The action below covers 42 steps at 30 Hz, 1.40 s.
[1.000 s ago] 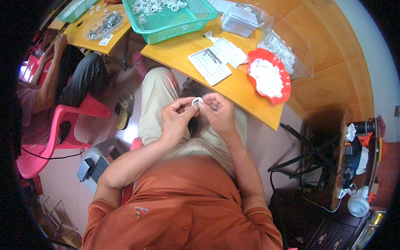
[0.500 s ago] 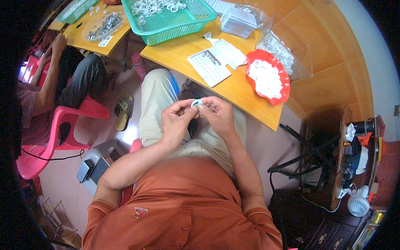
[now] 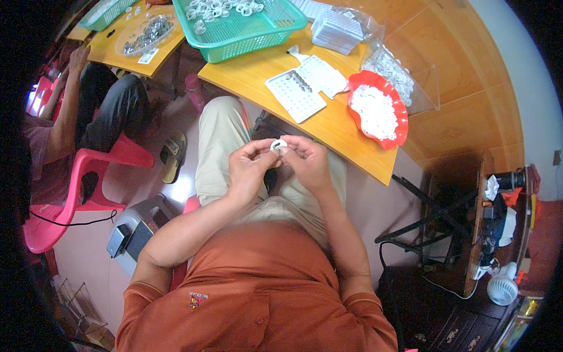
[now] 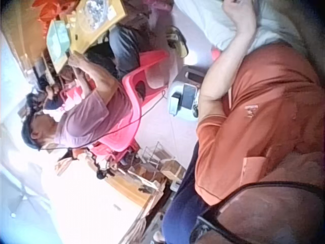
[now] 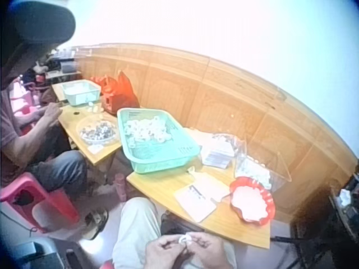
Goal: Assembling small white plastic components by hand at a workbench.
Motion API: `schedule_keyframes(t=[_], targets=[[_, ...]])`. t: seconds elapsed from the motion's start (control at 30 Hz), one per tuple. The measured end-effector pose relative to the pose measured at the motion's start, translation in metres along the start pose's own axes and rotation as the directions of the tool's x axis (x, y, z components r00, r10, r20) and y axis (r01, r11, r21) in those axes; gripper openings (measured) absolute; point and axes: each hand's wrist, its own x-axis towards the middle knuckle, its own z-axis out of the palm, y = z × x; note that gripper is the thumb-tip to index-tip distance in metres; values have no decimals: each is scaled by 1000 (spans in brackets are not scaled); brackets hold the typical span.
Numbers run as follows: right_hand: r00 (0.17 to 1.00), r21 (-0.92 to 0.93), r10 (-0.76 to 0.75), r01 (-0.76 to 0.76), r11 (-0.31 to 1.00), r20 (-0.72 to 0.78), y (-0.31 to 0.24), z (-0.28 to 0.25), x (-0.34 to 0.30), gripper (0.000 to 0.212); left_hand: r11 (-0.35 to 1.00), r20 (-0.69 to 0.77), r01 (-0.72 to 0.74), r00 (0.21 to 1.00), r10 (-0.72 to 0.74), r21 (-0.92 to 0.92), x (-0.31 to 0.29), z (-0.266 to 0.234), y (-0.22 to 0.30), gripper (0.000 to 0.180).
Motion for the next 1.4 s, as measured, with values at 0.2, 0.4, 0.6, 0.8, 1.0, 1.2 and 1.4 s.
schedule_keyframes(t=[0.2, 0.4, 0.6, 0.8, 1.0, 1.2, 1.4], targets=[[998, 79, 32, -35, 996, 49, -8, 1, 1, 24, 996, 55, 14, 998, -9, -91, 2, 0, 1, 22], [998, 56, 33, -36, 998, 52, -2, -4, 2, 22, 999, 67, 36, 997, -37, 13, 2, -4, -4, 24], [999, 110, 18, -22, 994, 32, -2, -2, 1, 18, 1000, 85, 3, 996, -3, -4, 2, -5, -5, 22], [999, 96, 26, -30, 995, 42, -7, -2, -1, 19, 999, 66, 20, 998, -17, -45, 2, -2, -2, 18], [996, 72, 58, -62, 995, 63, -10, -6, -1, 20, 998, 71, 34, 997, -30, -58, 3, -4, 0, 18], [999, -60, 31, -29, 998, 37, -7, -8, -3, 22, 1000, 77, 19, 997, -19, -7, 3, -4, 3, 17], [1000, -56, -2, 1, 998, -5, -8, -3, -8, 22, 999, 64, 24, 998, -26, 23, 1, -3, 8, 17]])
